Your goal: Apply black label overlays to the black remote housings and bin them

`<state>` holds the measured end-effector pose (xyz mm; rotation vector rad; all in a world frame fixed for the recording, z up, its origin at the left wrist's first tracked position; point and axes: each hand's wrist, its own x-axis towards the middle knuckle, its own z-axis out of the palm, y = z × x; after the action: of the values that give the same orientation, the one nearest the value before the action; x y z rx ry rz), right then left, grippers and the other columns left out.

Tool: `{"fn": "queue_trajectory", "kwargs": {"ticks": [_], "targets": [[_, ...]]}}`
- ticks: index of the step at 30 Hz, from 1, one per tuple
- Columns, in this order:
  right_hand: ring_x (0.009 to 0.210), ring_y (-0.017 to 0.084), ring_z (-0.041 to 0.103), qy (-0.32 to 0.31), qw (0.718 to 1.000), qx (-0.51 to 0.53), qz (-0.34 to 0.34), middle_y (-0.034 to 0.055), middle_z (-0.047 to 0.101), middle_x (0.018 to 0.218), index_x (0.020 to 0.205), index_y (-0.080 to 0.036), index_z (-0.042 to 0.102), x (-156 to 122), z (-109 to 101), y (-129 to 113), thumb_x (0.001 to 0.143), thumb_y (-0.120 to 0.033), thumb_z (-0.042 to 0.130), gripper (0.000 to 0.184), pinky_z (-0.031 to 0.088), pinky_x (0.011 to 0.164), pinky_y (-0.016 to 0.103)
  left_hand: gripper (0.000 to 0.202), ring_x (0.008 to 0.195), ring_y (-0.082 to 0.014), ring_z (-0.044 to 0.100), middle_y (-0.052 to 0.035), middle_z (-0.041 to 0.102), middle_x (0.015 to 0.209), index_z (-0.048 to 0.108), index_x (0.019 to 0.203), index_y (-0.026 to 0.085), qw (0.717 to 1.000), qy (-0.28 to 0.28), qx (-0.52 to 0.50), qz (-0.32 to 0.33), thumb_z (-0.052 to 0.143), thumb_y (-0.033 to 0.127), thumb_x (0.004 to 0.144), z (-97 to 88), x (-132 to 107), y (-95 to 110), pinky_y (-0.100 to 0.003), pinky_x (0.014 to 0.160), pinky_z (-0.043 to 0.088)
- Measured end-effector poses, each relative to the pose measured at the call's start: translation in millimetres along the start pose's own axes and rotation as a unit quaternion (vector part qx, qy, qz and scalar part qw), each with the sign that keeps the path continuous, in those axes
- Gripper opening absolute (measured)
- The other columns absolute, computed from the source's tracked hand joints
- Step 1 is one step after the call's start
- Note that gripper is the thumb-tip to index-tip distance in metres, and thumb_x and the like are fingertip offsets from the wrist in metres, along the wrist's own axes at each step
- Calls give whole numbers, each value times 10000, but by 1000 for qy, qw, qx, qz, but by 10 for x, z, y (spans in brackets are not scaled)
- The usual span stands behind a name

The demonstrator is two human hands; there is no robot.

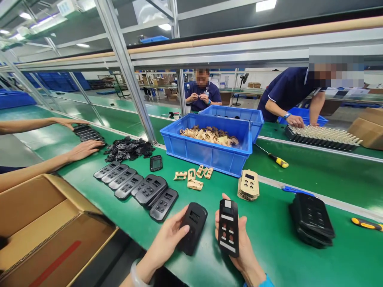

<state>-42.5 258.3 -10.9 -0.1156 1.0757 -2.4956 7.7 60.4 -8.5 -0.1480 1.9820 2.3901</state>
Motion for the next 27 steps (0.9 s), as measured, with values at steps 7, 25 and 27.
{"fn": "queue_trajectory", "kwargs": {"ticks": [7,25,27], "targets": [[603,106,463,39,998,-11,45,-4,568,807,1343,-339,458,-3,92,-48,815,-670,579,635,433,526,199,526,1002,-237,628,-130,703,1074,674,1091,128,970,35,-208,-121,856,306,631,109,-21,-5,-295,858,478],[361,41,448,29,938,-345,-23,-52,460,734,1222,-213,539,0,80,145,842,-491,638,481,405,328,179,405,931,-206,651,-100,703,1014,627,1183,149,950,17,-279,-140,682,358,840,295,-88,-54,-281,812,499],[362,46,457,31,936,-350,-30,-55,458,725,1219,-220,547,3,78,155,841,-482,641,470,410,325,179,392,930,-203,649,-99,701,1016,619,1192,152,951,17,-276,-137,663,350,857,311,-86,-45,-280,807,497]]}}
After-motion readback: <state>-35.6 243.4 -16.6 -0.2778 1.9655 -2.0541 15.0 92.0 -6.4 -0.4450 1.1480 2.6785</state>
